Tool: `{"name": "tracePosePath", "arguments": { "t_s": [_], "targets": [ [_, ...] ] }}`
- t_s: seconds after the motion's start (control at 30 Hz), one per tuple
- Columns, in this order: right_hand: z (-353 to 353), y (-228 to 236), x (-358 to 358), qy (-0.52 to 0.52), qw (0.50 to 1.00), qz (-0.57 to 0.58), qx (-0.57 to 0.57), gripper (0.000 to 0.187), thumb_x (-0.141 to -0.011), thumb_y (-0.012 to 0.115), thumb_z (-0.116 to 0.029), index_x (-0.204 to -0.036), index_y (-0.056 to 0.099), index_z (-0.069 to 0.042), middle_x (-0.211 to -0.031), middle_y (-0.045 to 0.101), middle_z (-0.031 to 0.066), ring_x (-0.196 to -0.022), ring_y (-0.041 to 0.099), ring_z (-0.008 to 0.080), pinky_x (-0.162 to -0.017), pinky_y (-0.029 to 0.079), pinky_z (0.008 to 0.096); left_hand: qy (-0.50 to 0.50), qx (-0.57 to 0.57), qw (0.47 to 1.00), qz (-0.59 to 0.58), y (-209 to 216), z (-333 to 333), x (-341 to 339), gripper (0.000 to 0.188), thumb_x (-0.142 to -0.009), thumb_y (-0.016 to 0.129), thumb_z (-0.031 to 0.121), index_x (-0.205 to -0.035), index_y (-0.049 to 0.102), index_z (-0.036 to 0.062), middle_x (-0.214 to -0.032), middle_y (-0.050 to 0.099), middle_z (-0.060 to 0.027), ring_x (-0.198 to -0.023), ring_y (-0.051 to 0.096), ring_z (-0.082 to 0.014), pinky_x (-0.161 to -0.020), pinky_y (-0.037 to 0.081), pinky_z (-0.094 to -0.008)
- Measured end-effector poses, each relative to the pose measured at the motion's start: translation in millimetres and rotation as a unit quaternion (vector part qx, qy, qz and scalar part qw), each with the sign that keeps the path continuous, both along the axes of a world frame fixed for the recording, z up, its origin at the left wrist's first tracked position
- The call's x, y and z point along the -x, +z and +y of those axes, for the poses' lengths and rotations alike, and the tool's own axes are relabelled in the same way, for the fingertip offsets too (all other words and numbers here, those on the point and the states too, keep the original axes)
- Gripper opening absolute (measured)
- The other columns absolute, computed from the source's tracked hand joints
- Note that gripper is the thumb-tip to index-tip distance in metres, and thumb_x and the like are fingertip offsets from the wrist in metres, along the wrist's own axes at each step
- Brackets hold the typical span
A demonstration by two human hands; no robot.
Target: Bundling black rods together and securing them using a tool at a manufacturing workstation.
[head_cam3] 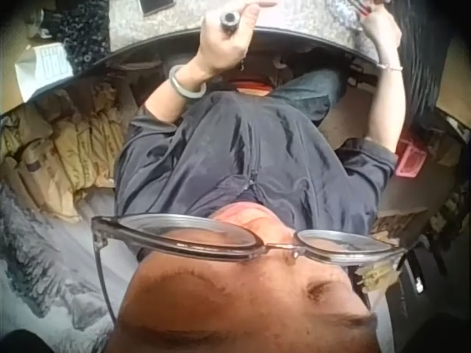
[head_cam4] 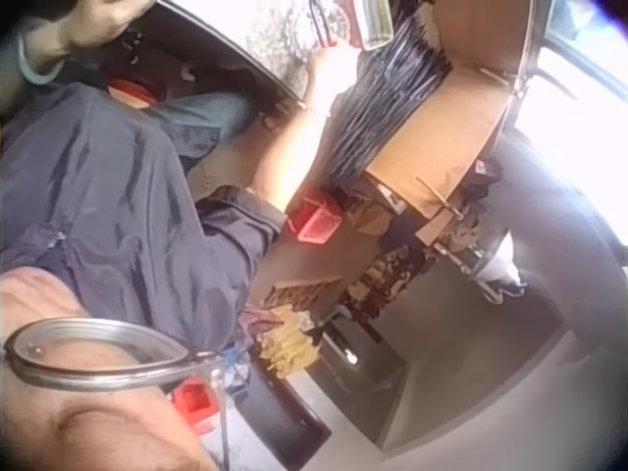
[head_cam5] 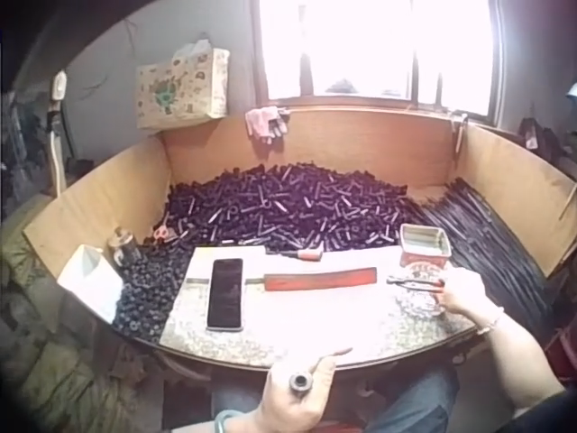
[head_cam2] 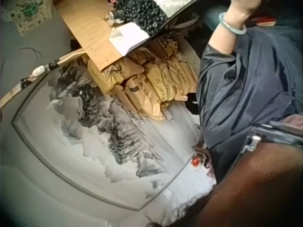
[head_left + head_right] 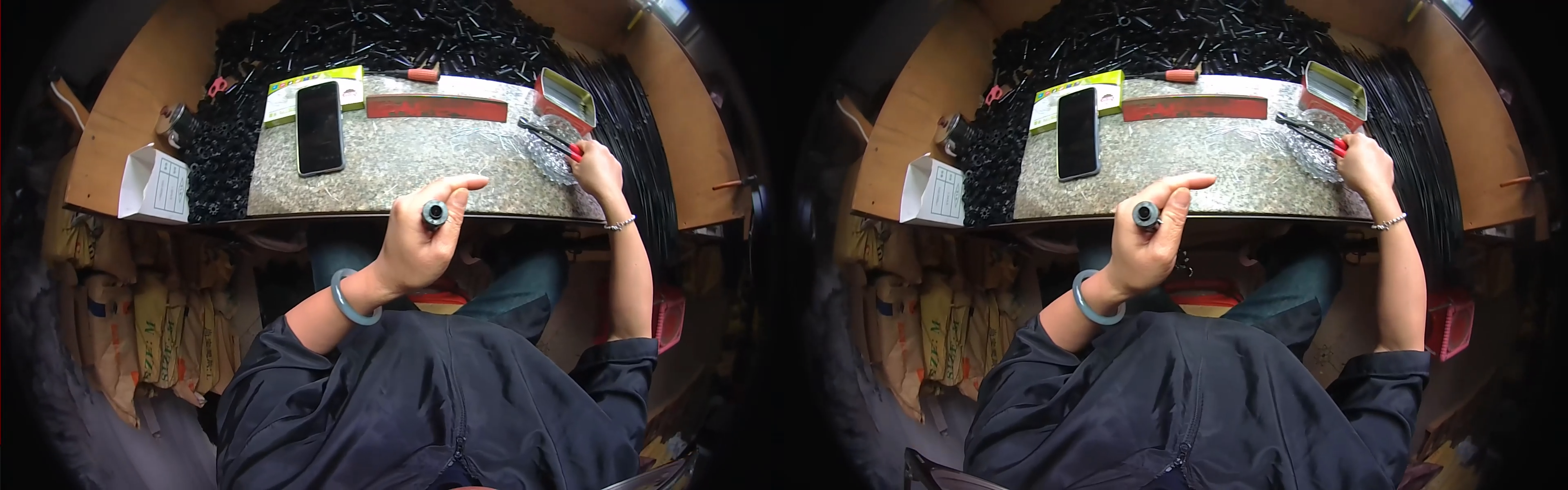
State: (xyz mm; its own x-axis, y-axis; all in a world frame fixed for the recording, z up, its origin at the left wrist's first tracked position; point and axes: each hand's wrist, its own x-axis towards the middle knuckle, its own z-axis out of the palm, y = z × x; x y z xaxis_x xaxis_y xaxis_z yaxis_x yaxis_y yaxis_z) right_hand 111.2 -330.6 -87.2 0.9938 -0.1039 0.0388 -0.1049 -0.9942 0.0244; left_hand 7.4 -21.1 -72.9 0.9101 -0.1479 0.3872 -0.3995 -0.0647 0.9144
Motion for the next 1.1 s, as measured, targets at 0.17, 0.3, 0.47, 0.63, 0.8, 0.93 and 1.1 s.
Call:
{"name": "tracePosePath", "arguments": {
  "t_s": [0.17,0.3,0.47,0.63,0.8,0.93,1.1],
  "targets": [
    [-2.1,2.5,2.4,0.001,0.998,-0.052,-0.021,0.026,-0.082,0.064,-0.032,-0.094,0.066,-0.010,-0.092,0.066,0.0140,-0.088,0.063,0.0322,-0.073,0.050,0.0417,-0.016,0.006,0.999,0.029,5.5,1.6,1.3,0.024,-0.096,0.047,0.011,-0.109,0.063,-0.0009,-0.056,0.042,0.0080,-0.052,0.033,-0.0001,-0.047,0.027,-0.0190],
    [-1.7,0.2,10.4,0.004,0.991,-0.101,-0.089,0.022,-0.082,0.065,-0.027,-0.093,0.066,-0.008,-0.090,0.066,0.0144,-0.084,0.063,0.0320,-0.070,0.050,0.0391,-0.027,0.005,0.999,0.024,4.9,-0.3,2.2,0.024,-0.096,0.047,0.011,-0.109,0.063,-0.0008,-0.056,0.042,0.0076,-0.052,0.033,-0.0003,-0.047,0.027,-0.0194],
    [70.0,19.8,61.6,0.223,0.864,-0.269,-0.364,0.010,-0.077,0.069,-0.008,-0.084,0.064,-0.003,-0.069,0.060,0.0097,-0.062,0.057,0.0254,-0.058,0.045,0.0319,-0.050,-0.016,0.998,0.028,6.1,-5.6,3.2,0.024,-0.095,0.048,0.010,-0.109,0.062,-0.0020,-0.060,0.049,0.0034,-0.056,0.041,-0.0024,-0.051,0.034,-0.0206],
    [124.4,42.0,88.6,0.392,0.782,-0.349,-0.336,0.013,-0.072,0.074,-0.005,-0.080,0.064,-0.003,-0.063,0.057,0.0059,-0.056,0.052,0.0197,-0.052,0.040,0.0309,-0.058,0.029,0.997,-0.043,-2.0,-15.6,5.2,0.023,-0.095,0.048,0.009,-0.107,0.062,-0.0046,-0.077,0.064,-0.0072,-0.071,0.058,-0.0090,-0.065,0.046,-0.0232],
    [130.1,30.4,92.1,0.404,0.756,-0.306,-0.413,0.015,-0.071,0.076,-0.004,-0.081,0.065,-0.002,-0.063,0.057,0.0063,-0.055,0.051,0.0183,-0.051,0.039,0.0294,-0.032,0.048,0.998,-0.036,1.4,-12.1,9.9,0.017,-0.090,0.052,0.006,-0.098,0.063,-0.0041,-0.082,0.065,-0.0177,-0.069,0.065,-0.0212,-0.062,0.049,-0.0284],
    [136.6,23.1,96.4,0.367,0.733,-0.251,-0.515,0.014,-0.076,0.073,-0.006,-0.087,0.064,-0.001,-0.067,0.059,0.0072,-0.056,0.051,0.0163,-0.052,0.039,0.0273,-0.034,0.029,0.999,-0.016,4.1,-6.6,13.3,0.017,-0.090,0.053,0.007,-0.098,0.063,-0.0044,-0.081,0.066,-0.0169,-0.070,0.066,-0.0217,-0.063,0.050,-0.0284],
    [144.6,15.3,97.5,0.336,0.701,-0.292,-0.557,0.012,-0.080,0.071,-0.006,-0.087,0.063,-0.001,-0.068,0.058,0.0067,-0.057,0.050,0.0139,-0.052,0.039,0.0260,-0.036,0.037,0.998,-0.034,6.0,-7.2,10.5,0.018,-0.091,0.052,0.009,-0.098,0.063,-0.0044,-0.082,0.066,-0.0169,-0.070,0.066,-0.0215,-0.063,0.050,-0.0290]
  ]
}}
